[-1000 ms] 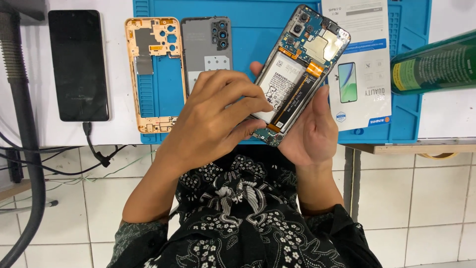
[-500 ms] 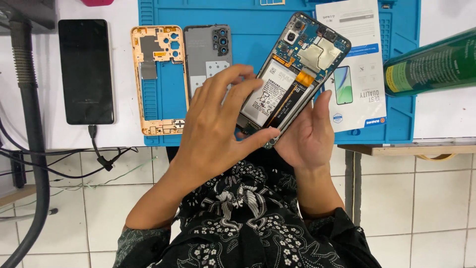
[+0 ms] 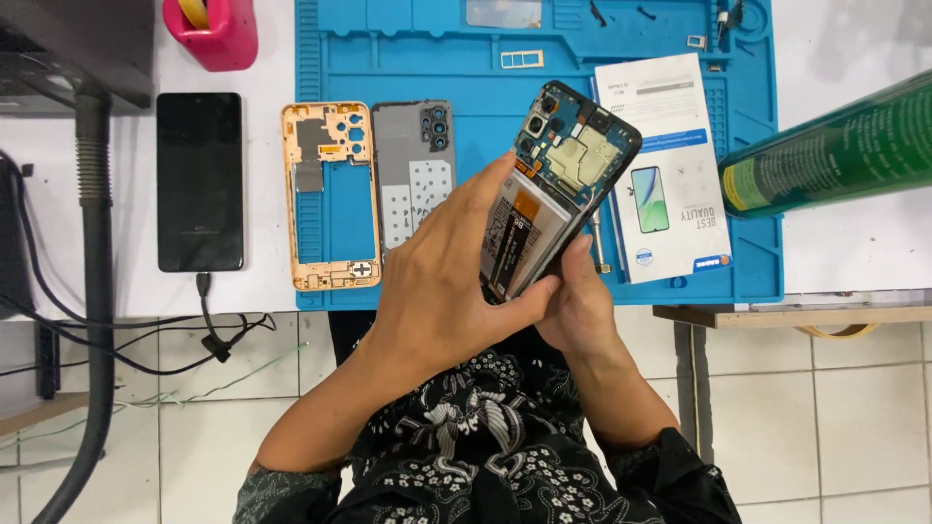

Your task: Disassembling a mobile phone by removing the back cover, disconnecting internal ribbon cables, and prying components from the frame.

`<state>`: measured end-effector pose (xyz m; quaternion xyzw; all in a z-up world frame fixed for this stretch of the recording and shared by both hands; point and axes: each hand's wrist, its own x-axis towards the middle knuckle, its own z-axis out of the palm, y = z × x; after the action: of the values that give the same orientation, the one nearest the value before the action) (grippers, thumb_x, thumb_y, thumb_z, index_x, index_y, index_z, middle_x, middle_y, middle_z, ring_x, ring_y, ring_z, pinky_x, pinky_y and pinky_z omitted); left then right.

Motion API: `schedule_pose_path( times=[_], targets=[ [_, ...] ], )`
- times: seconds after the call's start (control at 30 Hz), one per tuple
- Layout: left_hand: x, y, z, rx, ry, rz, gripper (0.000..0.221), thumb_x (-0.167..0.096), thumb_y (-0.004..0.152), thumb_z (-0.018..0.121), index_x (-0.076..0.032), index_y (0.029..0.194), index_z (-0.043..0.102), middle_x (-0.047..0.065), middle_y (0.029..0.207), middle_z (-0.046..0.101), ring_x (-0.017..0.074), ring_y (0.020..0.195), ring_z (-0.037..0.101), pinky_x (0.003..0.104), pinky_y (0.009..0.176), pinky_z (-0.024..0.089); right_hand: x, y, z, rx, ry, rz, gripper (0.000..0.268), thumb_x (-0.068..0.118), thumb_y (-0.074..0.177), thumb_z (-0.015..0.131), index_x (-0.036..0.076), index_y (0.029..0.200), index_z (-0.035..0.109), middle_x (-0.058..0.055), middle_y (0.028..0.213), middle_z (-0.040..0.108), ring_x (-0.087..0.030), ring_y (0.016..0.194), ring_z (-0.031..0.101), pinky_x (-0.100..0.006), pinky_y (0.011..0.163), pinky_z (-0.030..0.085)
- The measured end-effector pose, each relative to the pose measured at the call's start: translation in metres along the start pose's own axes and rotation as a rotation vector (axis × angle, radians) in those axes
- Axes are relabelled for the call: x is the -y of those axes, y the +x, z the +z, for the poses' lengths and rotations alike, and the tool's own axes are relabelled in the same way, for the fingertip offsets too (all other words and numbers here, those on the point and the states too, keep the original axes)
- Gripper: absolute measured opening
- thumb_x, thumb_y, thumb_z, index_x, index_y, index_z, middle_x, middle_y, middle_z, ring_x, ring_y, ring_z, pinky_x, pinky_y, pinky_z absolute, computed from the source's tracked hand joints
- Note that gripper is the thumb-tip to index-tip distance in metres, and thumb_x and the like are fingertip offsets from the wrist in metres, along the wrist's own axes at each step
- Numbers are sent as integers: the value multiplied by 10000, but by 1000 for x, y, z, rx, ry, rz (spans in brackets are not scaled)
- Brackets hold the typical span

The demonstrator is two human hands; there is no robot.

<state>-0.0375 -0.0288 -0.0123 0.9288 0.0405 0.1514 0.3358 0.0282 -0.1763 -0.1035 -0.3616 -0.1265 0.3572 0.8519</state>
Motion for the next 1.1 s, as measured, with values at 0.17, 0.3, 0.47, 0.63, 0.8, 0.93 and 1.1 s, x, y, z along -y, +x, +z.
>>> schedule_pose_path(
  times=[0.17, 0.3, 0.47, 0.63, 0.8, 0.93, 1.1],
  targets=[
    [-6, 0, -12, -21, 94, 10, 940, -486, 844, 789, -139, 1568, 301, 119, 1381, 696, 288, 1202, 704, 471, 706, 607, -5, 3, -1, -34, 90, 51, 808, 577, 1002, 418, 11, 1572, 329, -195, 1557, 447, -373, 1456, 434, -528, 1234, 367],
    [-8, -2, -17, -5, 79, 19, 921, -499, 860, 768, -179, 1579, 289, 101, 1435, 683, 267, 1212, 714, 459, 717, 613, -3, 1, 1, 13, 23, -50, 736, 520, 1029, 550, 47, 1565, 376, -182, 1517, 506, -383, 1395, 522, -566, 1175, 457],
    [3, 7, -28, 171, -163, -61, 832, -598, 892, 591, -218, 1563, 279, 25, 1277, 733, 230, 821, 760, 382, 657, 561, 21, 3, 25, -12, -209, -89, 824, 475, 967, 656, 76, 1595, 301, -147, 1450, 545, -296, 1250, 620, -432, 1041, 531],
    [25, 9, -28, 278, -703, -161, 761, -572, 866, 605, -235, 1508, 373, 156, 1383, 710, 259, 1317, 706, 188, 663, 547, 34, 7, 27, -52, -541, -231, 699, 319, 1028, 579, 58, 1596, 267, -125, 1023, 628, -255, 826, 704, -325, 656, 536],
    [54, -4, -4, 512, -1491, -143, 943, -493, 933, 682, -61, 1617, 197, 339, 1399, 586, 396, 948, 730, 368, 687, 599, 55, 11, 37, -287, -927, -564, 302, 176, 1041, 584, 63, 1300, 479, -53, 1024, 514, -133, 961, 532, -261, 821, 462],
    [54, -11, 1, 600, -1593, -140, 886, -532, 940, 656, 79, 1508, 360, 386, 1433, 537, 401, 1000, 711, 393, 764, 633, 74, 8, 53, -276, -1081, -642, 216, 167, 1062, 578, 91, 1249, 500, -130, 1345, 527, -257, 1264, 568, -334, 945, 505],
    [52, -17, 10, 638, -1825, -279, 951, -473, 871, 640, 109, 1547, 313, 410, 1481, 463, 354, 1030, 664, 379, 805, 590, 79, 5, 59, -296, -1241, -606, 162, 43, 1030, 654, -10, 1126, 534, -150, 1085, 605, -290, 1108, 654, -350, 936, 524]
  ],
)
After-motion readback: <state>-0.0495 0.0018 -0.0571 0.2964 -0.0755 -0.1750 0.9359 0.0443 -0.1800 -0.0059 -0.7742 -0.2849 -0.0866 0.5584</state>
